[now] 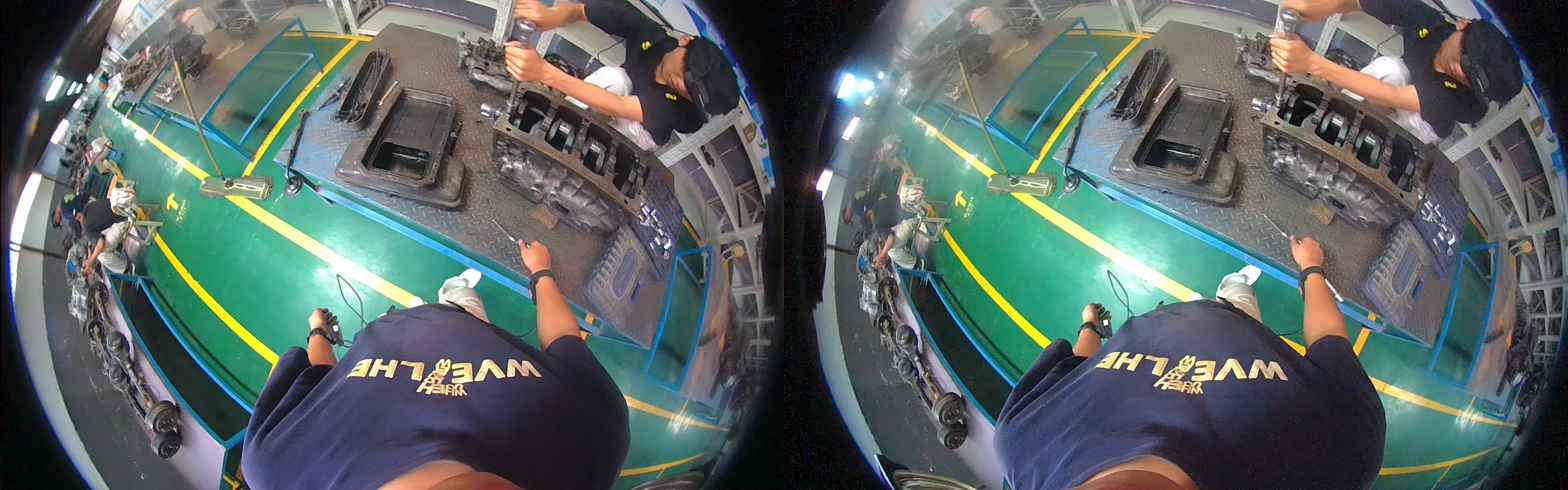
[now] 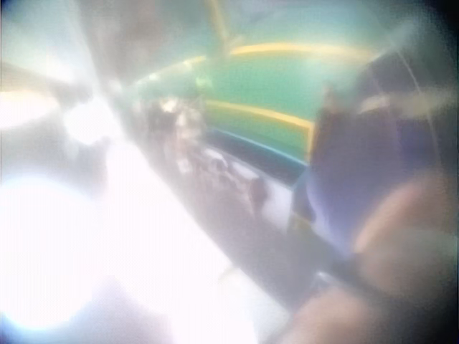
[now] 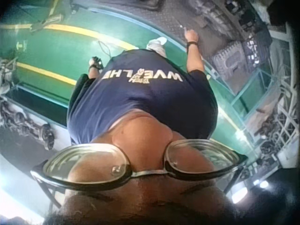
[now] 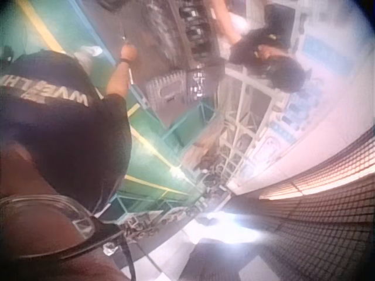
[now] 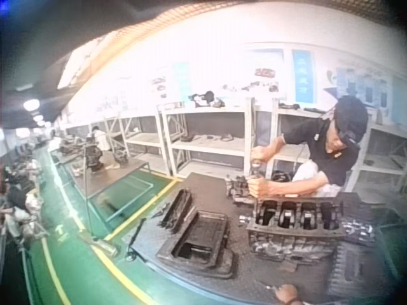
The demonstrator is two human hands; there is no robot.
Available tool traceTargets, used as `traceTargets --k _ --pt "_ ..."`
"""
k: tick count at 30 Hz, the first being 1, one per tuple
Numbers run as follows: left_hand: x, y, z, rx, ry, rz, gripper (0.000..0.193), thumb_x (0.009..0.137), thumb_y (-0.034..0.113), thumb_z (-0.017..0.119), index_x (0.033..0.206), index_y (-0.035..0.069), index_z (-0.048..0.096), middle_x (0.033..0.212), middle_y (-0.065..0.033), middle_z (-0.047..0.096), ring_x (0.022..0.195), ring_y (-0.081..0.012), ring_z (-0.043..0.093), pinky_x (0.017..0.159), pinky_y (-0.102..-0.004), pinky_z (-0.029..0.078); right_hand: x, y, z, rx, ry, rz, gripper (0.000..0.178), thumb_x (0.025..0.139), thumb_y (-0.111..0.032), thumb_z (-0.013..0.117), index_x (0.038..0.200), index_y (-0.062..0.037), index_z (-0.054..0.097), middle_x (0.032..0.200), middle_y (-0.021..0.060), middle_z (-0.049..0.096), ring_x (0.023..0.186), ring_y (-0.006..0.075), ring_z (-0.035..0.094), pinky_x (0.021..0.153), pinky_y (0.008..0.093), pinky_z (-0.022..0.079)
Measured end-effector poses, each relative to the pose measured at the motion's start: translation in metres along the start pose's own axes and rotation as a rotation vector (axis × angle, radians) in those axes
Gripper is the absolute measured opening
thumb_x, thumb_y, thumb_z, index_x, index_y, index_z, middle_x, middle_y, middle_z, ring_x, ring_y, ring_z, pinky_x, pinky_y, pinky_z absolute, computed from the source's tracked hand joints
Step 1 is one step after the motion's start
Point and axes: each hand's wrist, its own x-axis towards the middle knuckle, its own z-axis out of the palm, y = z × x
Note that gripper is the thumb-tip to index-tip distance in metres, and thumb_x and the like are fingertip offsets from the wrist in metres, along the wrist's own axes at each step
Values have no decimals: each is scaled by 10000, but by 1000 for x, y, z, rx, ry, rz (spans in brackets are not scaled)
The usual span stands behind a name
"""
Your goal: The person disassembles an engine block by removing bolts and components using a socket wrench and by hand.
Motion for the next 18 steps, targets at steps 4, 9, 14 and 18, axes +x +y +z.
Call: traceTargets --k 4,9,14,18 --pt "-15 8 48 9 -57 -21 317 928 177 479 1130 -41 589 903 -171 628 741 -344 656 652 -481 587 -7 3 4 -61 62 25 559 937 -560 578 980 -31 756 1025 278 713 1009 457 681 881 529 537" --pt "-11 -2 55 5 -90 -48 341 923 182 518 1186 -25 585 945 -177 632 735 -352 657 620 -511 568 -21 9 36 -226 -202 -58 568 931 -576 581 1067 -54 760 1124 229 716 1081 413 677 939 515 524" --pt "-8 -14 46 46 -68 -17 367 920 178 498 1189 -59 574 892 -182 615 732 -382 653 619 -540 579 -31 18 49 -301 -177 -104 568 935 -585 575 1069 -67 767 1134 212 721 1135 394 658 966 505 512" --pt "-30 -18 40 -19 -6 -96 263 932 148 452 1074 -40 568 778 -126 571 655 -330 604 573 -493 527 -12 24 24 -251 -82 -54 550 943 -566 574 1041 -60 768 1054 226 731 1058 395 687 889 505 546"
